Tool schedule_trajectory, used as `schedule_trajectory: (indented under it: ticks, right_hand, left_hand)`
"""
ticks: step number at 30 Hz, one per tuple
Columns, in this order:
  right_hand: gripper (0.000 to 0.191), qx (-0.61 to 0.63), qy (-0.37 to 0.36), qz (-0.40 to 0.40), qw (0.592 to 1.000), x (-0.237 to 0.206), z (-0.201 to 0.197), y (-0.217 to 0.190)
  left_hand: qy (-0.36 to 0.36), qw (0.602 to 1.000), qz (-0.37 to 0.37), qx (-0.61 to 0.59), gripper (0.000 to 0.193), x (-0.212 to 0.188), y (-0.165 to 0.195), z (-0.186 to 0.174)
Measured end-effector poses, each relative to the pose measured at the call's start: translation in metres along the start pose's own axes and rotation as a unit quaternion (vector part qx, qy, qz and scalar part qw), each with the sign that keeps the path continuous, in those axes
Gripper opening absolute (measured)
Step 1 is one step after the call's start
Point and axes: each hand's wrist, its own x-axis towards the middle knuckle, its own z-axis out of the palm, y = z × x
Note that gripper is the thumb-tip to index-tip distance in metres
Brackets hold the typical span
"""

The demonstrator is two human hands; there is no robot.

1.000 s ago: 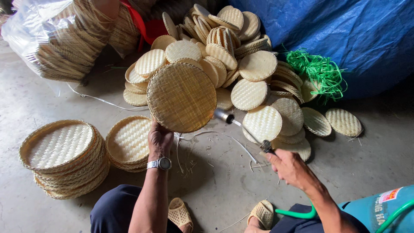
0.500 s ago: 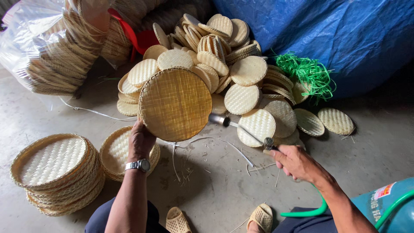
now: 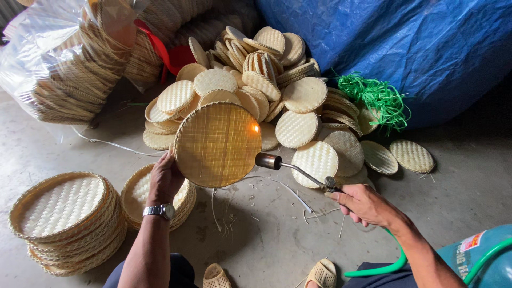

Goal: The person sits on the floor and uses a blowtorch to heat the surface of round woven baskets. They pick up baskets from a pile, apply the flame to the surface, and then place them back down.

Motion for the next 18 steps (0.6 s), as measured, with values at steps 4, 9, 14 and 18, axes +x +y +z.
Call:
schedule_trajectory:
  ticks: [4, 9, 14, 18]
  right_hand:
    - [0.056, 0.017, 0.054, 0.020, 0.998, 0.003, 0.002, -0.004]
    - [0.055, 0.033, 0.033, -0.003, 0.999, 0.005, 0.002, -0.016]
    - [0.053, 0.028, 0.027, -0.038, 0.999, 0.008, 0.009, -0.031]
    - [0.050, -0.016, -0.055, -0.020, 0.998, -0.004, 0.028, -0.024]
  left_hand:
    - [0.000, 1.000, -0.009, 0.028, 0.033, -0.002, -0.003, 0.000]
    - [0.001, 0.999, -0.014, 0.035, 0.032, 0.001, -0.007, -0.006]
    - [-0.021, 0.999, -0.030, 0.033, 0.030, 0.005, -0.029, -0.006]
    - [-0.018, 0.998, -0.029, 0.046, 0.029, 0.005, -0.039, -0.005]
